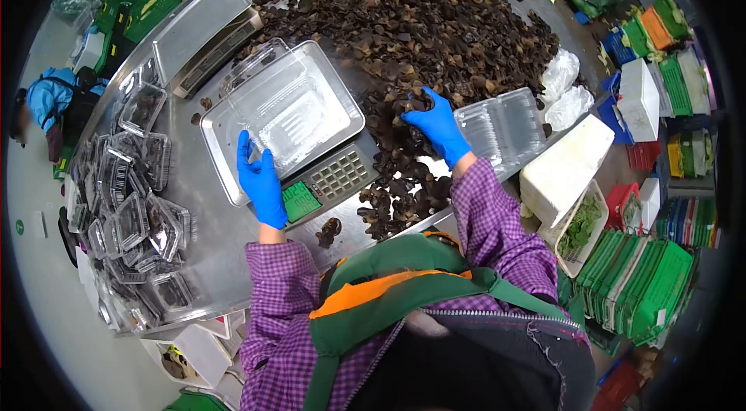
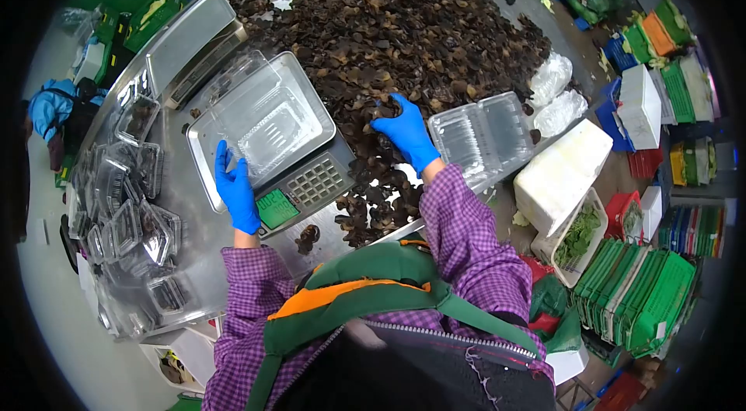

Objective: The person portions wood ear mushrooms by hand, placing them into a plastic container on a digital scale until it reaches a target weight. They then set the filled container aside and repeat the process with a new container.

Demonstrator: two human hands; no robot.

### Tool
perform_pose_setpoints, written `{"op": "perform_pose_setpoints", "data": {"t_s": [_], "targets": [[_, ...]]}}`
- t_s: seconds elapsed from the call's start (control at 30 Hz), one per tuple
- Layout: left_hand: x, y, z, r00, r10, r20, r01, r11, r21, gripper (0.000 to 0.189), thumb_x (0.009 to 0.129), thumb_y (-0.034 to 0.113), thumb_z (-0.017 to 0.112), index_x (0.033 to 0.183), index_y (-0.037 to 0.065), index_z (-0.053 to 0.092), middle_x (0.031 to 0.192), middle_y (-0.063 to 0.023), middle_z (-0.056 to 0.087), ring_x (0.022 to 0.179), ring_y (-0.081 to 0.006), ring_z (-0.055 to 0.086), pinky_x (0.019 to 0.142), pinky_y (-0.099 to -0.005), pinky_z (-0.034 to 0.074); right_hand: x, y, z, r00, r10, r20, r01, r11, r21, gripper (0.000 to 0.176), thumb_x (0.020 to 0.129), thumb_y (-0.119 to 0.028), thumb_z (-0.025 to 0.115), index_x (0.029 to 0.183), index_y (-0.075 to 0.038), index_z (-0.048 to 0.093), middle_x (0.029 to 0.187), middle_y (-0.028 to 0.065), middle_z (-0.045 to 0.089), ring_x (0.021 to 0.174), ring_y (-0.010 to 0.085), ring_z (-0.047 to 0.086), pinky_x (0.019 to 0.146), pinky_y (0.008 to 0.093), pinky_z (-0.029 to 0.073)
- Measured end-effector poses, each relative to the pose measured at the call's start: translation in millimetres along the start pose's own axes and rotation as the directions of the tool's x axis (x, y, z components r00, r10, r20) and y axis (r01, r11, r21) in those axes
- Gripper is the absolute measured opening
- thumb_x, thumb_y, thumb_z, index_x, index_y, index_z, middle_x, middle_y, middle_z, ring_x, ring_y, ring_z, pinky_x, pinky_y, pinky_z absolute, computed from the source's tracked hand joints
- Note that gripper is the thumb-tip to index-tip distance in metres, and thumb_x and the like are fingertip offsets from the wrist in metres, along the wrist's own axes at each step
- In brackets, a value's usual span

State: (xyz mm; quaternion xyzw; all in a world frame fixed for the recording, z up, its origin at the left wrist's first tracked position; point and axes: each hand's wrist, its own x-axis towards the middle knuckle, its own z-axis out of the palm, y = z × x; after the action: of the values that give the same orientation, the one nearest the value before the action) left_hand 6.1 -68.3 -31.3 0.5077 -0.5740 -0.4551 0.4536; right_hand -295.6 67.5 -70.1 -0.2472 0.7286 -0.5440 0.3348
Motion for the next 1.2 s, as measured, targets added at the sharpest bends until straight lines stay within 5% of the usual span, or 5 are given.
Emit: {"op": "perform_pose_setpoints", "data": {"t_s": [0.27, 0.5, 0.7, 0.87, 1.2], "targets": [[-3.2, 15.6, 5.8, 0.998, -0.013, 0.054, 0.014, 1.000, -0.026, 0.061, 0.082, -0.004, 0.057, 0.139, 0.009, 0.042, 0.133, -0.0034, 0.051, 0.059, -0.0008, 0.034, 0.058, -0.0171, 0.038, -8.9, -105.1, 80.7, 0.761, -0.392, 0.518, 0.399, 0.911, 0.104, 0.049, 0.066, -0.004, 0.073, 0.112, -0.004, 0.057, 0.102, 0.0095, 0.063, 0.092, 0.0231, 0.063, 0.082, 0.0335, 0.051], [-1.1, 8.4, 2.9, 0.992, 0.017, 0.122, -0.012, 0.999, -0.039, 0.059, 0.083, -0.005, 0.055, 0.139, 0.007, 0.042, 0.134, -0.0037, 0.051, 0.060, -0.0004, 0.037, 0.057, -0.0155, 0.037, 11.0, -101.3, 171.1, 0.401, -0.456, 0.794, 0.914, 0.261, -0.312, 0.063, 0.067, -0.013, 0.074, 0.126, -0.019, 0.052, 0.132, 0.0208, 0.044, 0.114, 0.0369, 0.051, 0.089, 0.0421, 0.049], [-0.6, -4.1, -5.8, 0.990, -0.058, 0.129, 0.066, 0.996, -0.059, 0.054, 0.085, -0.005, 0.054, 0.137, 0.006, 0.046, 0.130, -0.0010, 0.054, 0.067, -0.0006, 0.043, 0.061, -0.0159, 0.039, 6.5, -127.8, 116.0, 0.475, -0.500, 0.724, 0.801, 0.586, -0.121, 0.078, 0.071, -0.011, 0.069, 0.141, -0.022, 0.038, 0.142, 0.0268, 0.033, 0.125, 0.0400, 0.042, 0.105, 0.0404, 0.038], [-5.3, -6.6, -17.1, 0.988, -0.110, 0.110, 0.118, 0.991, -0.069, 0.042, 0.087, 0.002, 0.058, 0.129, 0.007, 0.055, 0.084, 0.0028, 0.055, 0.072, -0.0032, 0.046, 0.068, -0.0177, 0.042, 29.4, -84.0, 40.1, 0.832, -0.391, 0.394, 0.554, 0.546, -0.628, 0.065, 0.074, -0.007, 0.068, 0.134, -0.018, 0.047, 0.136, 0.0162, 0.043, 0.122, 0.0339, 0.046, 0.103, 0.0402, 0.039], [4.0, 18.0, -47.1, 0.996, -0.062, -0.058, 0.057, 0.994, -0.091, 0.034, 0.091, 0.007, 0.054, 0.125, 0.002, 0.057, 0.124, -0.0042, 0.059, 0.104, -0.0083, 0.054, 0.087, -0.0226, 0.042, 24.4, -14.2, -16.0, 0.955, -0.244, 0.166, 0.294, 0.847, -0.443, 0.036, 0.074, -0.003, 0.071, 0.108, -0.001, 0.061, 0.103, 0.0130, 0.065, 0.093, 0.0206, 0.063, 0.083, 0.0317, 0.049]]}}
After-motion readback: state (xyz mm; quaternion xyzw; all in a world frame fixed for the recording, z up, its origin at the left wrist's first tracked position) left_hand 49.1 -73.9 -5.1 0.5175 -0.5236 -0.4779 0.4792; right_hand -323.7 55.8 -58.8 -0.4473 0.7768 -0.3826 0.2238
